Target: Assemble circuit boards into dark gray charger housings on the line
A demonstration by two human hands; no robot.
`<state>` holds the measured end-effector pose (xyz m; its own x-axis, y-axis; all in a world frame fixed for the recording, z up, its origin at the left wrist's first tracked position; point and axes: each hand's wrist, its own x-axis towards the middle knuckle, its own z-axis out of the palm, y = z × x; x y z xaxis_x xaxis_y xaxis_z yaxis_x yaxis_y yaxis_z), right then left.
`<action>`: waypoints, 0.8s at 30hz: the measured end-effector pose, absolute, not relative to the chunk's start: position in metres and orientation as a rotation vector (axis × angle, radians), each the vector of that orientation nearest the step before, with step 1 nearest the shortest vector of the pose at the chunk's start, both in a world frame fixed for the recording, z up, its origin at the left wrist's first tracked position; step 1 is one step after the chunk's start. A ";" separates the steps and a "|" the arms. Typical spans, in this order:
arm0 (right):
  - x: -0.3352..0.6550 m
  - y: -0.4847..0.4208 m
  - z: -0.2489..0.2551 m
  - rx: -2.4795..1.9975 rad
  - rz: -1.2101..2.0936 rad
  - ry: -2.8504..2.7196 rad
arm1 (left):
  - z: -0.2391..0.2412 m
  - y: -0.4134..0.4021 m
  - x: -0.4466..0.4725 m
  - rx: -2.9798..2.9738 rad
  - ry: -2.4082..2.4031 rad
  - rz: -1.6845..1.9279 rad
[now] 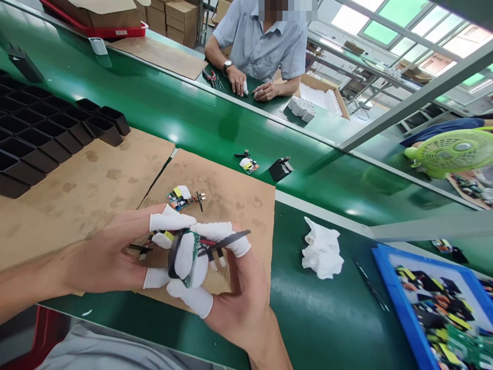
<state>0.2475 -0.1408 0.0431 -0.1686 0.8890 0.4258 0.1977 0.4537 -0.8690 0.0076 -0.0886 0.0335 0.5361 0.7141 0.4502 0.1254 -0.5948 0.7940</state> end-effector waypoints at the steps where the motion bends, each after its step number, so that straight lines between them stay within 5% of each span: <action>1: 0.244 -0.144 0.049 -0.963 0.811 -1.633 | 0.038 -0.093 0.006 2.043 0.668 1.040; 24: 0.197 -0.235 0.063 -0.783 1.002 -1.840 | 0.059 -0.232 -0.045 1.977 0.862 1.258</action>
<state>0.1970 -0.2349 0.0634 -0.4196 0.8183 0.3928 0.1138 0.4767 -0.8717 -0.0448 -0.2315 0.0592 0.3290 0.7946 0.5103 0.1892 -0.5849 0.7888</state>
